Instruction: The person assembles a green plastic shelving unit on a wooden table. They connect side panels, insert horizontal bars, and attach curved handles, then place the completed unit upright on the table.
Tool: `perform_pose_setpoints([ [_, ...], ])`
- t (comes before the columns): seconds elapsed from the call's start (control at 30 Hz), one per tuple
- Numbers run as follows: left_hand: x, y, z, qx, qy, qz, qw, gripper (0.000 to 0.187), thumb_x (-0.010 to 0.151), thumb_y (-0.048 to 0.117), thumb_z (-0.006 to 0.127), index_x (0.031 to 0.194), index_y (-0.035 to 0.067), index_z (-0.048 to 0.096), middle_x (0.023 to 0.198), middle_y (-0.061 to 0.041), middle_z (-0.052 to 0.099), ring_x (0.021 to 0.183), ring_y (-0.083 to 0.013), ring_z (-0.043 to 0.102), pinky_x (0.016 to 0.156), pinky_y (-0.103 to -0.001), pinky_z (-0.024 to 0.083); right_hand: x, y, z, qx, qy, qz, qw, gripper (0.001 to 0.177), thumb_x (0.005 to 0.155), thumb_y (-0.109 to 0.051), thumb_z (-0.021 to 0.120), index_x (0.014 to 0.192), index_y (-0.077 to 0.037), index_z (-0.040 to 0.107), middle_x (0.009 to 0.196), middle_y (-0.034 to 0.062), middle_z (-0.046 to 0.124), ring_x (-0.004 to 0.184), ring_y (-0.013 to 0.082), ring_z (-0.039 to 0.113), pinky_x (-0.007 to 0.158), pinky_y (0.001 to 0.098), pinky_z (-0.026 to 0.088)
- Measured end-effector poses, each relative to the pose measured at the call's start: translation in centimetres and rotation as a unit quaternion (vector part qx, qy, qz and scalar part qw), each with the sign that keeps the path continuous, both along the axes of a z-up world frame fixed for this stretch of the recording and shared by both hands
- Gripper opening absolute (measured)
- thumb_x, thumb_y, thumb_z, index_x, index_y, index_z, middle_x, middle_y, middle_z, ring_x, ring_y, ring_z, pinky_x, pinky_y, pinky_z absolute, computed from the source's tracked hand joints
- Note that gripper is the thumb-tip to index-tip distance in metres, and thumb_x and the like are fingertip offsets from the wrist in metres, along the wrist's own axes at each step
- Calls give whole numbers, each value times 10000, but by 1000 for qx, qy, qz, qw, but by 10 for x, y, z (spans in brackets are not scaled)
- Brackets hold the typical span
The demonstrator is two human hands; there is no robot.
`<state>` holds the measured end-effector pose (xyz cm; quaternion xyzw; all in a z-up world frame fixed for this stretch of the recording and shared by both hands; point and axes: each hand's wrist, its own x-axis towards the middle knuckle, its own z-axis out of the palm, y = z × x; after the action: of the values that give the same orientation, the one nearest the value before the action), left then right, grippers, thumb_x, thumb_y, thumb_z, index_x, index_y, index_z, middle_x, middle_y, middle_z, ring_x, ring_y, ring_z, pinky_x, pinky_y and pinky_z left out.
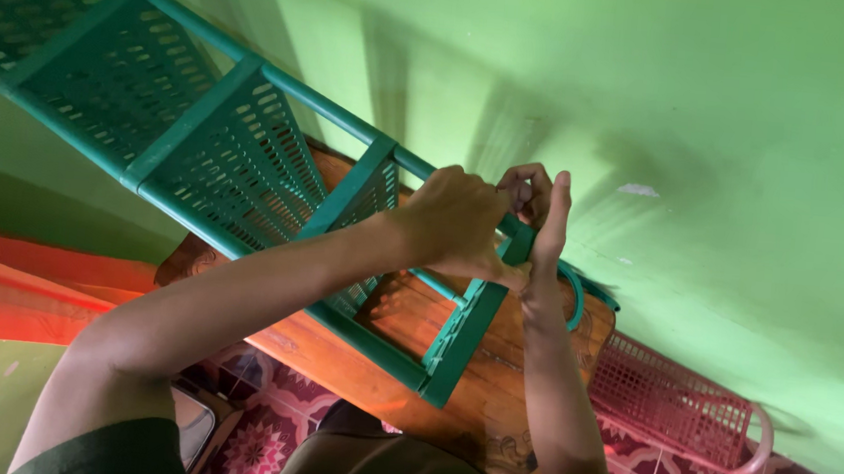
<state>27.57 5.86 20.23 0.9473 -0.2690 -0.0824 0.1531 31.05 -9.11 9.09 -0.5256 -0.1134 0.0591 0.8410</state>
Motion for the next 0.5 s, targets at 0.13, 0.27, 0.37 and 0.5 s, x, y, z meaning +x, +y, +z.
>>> perform_pose_setpoints([
  [0.13,-1,2,-2,18,-13,-12,1000,823,747,779,627,967,-13,670,895,-178,705,901,-345,695,816,-440,526,-10,2,-2,-69,-71,-107,989,627,1119,-568,289,1004,-33,596,709,-31,402,681,85,378,656,264,314],
  [0.27,-12,10,-8,45,-47,-27,998,966,841,816,511,1218,-70,586,1224,-220,629,1207,-353,571,1029,-444,435,-25,8,4,-98,-151,-230,956,526,1113,-506,331,1094,-22,539,911,48,473,763,147,488,725,318,435],
  [0.37,-33,21,-14,50,-162,-23,985,1067,875,851,465,1314,-118,546,1333,-271,560,1309,-397,484,1122,-478,368,-49,12,10,-203,-301,-307,880,587,1167,-548,315,1261,7,484,1230,134,455,1119,225,515,1018,378,459],
  [0.5,-89,44,-13,-33,-247,2,969,1050,896,818,480,1406,-100,498,1453,-280,509,1371,-417,433,1122,-484,324,-77,17,19,-243,-368,-368,819,638,1093,-589,359,1269,9,493,1264,157,476,1258,297,487,1153,476,395],
])
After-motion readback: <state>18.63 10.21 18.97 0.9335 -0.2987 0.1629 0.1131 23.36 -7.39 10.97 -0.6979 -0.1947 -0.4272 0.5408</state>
